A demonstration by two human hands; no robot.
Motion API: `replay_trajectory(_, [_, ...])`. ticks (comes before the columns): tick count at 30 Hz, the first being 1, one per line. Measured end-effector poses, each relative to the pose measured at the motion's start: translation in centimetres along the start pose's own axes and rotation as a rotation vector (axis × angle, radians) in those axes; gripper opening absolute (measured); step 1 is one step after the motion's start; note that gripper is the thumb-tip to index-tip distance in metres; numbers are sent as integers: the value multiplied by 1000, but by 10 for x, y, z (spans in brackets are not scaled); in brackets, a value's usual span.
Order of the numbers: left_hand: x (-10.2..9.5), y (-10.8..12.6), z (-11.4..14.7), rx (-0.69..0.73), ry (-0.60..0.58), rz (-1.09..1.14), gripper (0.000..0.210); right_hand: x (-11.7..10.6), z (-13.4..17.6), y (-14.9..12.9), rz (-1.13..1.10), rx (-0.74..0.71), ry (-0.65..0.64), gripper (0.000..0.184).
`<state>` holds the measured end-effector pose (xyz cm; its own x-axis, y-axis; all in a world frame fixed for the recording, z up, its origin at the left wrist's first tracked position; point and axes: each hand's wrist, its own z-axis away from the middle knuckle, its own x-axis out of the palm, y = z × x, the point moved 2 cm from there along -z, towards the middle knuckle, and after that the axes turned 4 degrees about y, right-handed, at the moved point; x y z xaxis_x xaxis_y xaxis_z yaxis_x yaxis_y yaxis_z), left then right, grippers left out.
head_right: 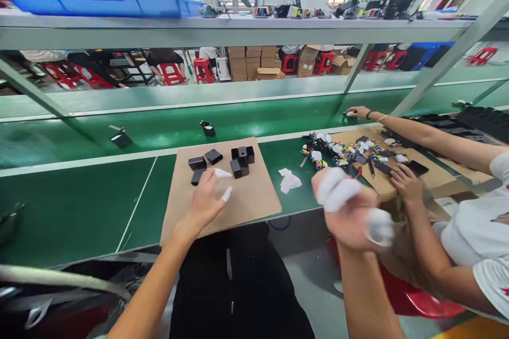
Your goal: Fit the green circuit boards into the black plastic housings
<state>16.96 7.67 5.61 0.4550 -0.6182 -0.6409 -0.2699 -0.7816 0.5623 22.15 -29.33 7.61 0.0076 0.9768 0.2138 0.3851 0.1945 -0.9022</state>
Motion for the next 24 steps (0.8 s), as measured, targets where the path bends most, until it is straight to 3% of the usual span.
replay_trajectory(2, [25,-35,-23,59,-113,-33,36,17,14,26,-33,-9,57,58])
replay_trajectory(4, [38,-62,-39,116,-193,-51,42,20,26,50,42,42,72,53])
replay_trajectory(8, [51,-96,-56,198,-276,-89,46,-4,29,76,251,67,94,48])
replay_trajectory(11, [59,-110,-57,219,-272,-159,34,-20,4,82,431,60,93,40])
replay_trajectory(14, [61,-116,-54,145,-234,-205,31,-28,-49,87,648,58,61,32])
replay_trajectory(18, [48,-108,-48,-117,-72,-90,37,-35,-133,105,944,114,-29,18])
replay_trajectory(21, [36,-95,-29,-553,97,215,55,-33,-179,129,1127,217,-63,26])
replay_trajectory(24, [26,-75,10,-980,289,518,57,-26,-198,152,1243,304,-59,40])
